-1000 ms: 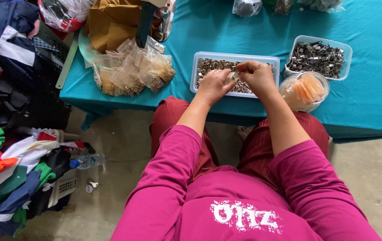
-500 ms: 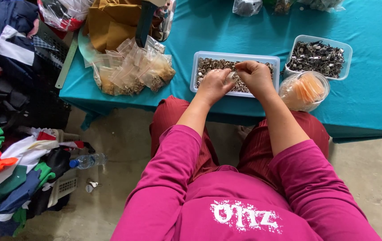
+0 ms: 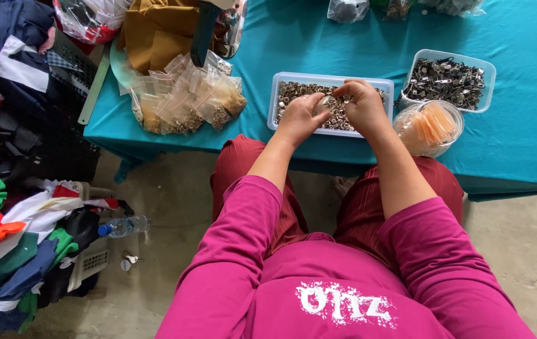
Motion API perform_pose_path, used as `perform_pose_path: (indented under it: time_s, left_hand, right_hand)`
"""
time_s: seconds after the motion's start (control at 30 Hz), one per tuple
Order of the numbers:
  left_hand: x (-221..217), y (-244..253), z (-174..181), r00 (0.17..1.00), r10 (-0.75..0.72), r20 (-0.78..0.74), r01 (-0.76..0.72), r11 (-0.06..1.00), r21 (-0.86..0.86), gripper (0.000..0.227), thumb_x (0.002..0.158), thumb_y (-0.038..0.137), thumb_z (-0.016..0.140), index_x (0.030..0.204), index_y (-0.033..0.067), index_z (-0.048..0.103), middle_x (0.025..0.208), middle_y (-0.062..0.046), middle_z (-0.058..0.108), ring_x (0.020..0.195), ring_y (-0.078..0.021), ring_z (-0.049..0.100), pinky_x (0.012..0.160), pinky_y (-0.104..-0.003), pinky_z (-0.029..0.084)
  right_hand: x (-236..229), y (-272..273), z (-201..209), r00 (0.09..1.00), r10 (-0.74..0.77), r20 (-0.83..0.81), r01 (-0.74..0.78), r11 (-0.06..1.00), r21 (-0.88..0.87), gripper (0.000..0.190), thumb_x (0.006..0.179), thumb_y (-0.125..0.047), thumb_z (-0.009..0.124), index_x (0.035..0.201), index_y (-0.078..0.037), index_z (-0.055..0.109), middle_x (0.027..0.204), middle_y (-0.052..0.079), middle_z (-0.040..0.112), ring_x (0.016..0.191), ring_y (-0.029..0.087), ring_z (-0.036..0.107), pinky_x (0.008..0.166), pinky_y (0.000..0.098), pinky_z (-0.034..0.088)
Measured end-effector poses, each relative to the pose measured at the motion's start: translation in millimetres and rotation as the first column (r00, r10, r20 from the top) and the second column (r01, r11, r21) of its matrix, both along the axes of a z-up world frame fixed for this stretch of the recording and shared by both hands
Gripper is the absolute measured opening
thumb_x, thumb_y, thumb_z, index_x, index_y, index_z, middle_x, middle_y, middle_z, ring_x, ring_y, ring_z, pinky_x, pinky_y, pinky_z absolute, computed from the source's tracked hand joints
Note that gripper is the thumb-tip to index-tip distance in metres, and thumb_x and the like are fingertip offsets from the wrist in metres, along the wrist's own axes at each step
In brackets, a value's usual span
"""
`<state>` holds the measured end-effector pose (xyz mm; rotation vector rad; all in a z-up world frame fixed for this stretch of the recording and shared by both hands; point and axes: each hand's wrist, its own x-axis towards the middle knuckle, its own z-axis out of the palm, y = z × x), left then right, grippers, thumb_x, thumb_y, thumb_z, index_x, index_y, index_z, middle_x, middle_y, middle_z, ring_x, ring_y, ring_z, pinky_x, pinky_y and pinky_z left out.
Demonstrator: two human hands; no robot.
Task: Sorting small metal components from a tray and placing them into small plastic bags for packaging.
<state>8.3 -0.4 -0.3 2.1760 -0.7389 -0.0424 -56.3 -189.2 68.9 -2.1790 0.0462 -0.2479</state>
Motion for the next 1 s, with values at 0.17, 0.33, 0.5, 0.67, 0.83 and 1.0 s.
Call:
perform_pose_path:
  time_s: [0.17,0.33,0.5,0.67,0.83,1.0]
  left_hand:
    - [2,-5,-5,0.964,-0.026,-0.264,-0.043,0.967,-0.251,0.051,0.085,0.036,0.086,0.131,0.0200,0.070,0.126,-0.007,0.074,0.127,-0.0248,0.064,0.110,-0.038,0.049]
    - [-5,-4,13,0.931,-0.071,-0.359,-0.052,0.946,-0.321,0.056,0.089,0.038,0.086,0.138,0.0196,0.067,0.134,-0.009,0.070,0.134,-0.0272,0.059,0.114,-0.041,0.047]
    - [-14,3,41,0.866,-0.144,-0.479,-0.033,0.939,-0.344,0.089,0.090,0.054,0.087,0.160,0.0212,0.042,0.153,-0.020,0.053,0.147,-0.0395,0.043,0.120,-0.056,0.038]
    - [-22,-2,42,0.819,-0.279,-0.500,0.041,0.899,-0.436,0.064,0.084,0.021,0.091,0.143,0.0205,0.064,0.134,-0.005,0.071,0.136,-0.0164,0.057,0.116,-0.038,0.041]
    - [-20,-4,36,0.749,-0.357,-0.559,0.024,0.857,-0.515,0.034,0.090,0.004,0.071,0.122,0.0154,0.074,0.104,0.001,0.076,0.104,-0.0060,0.065,0.097,-0.029,0.052]
    - [-22,-8,45,0.653,-0.430,-0.624,-0.101,0.767,-0.634,0.043,0.093,-0.004,0.058,0.131,0.0108,0.069,0.084,-0.006,0.065,0.079,-0.0088,0.064,0.067,-0.022,0.055]
  right_hand:
    - [-2,-7,-10,0.976,0.133,0.171,-0.087,0.963,-0.254,0.038,0.082,0.009,0.069,0.108,-0.016,0.077,0.139,0.020,0.060,0.131,0.050,0.050,0.108,0.0591,0.042]
    - [1,-4,-3,0.931,0.160,0.330,-0.060,0.954,-0.292,0.019,0.087,0.000,0.081,0.097,-0.016,0.079,0.131,0.018,0.067,0.129,0.045,0.055,0.107,0.0501,0.047]
    - [1,-4,5,0.917,0.110,0.384,-0.052,0.986,-0.159,0.019,0.090,0.000,0.081,0.100,-0.016,0.080,0.130,0.013,0.068,0.129,0.037,0.056,0.107,0.0449,0.047]
    - [-4,8,18,0.928,0.095,0.359,-0.092,0.995,-0.024,0.023,0.089,0.003,0.079,0.100,-0.017,0.079,0.129,0.009,0.069,0.123,0.033,0.063,0.102,0.0440,0.052]
    - [-1,10,20,0.954,0.052,0.295,-0.112,0.975,0.190,0.021,0.095,0.000,0.076,0.109,-0.015,0.076,0.124,0.009,0.069,0.112,0.027,0.070,0.094,0.0386,0.057]
    - [-7,6,31,0.983,0.090,0.158,-0.157,0.857,0.491,0.044,0.111,-0.024,0.065,0.149,-0.012,0.047,0.127,0.009,0.062,0.110,0.012,0.060,0.099,0.0333,0.051]
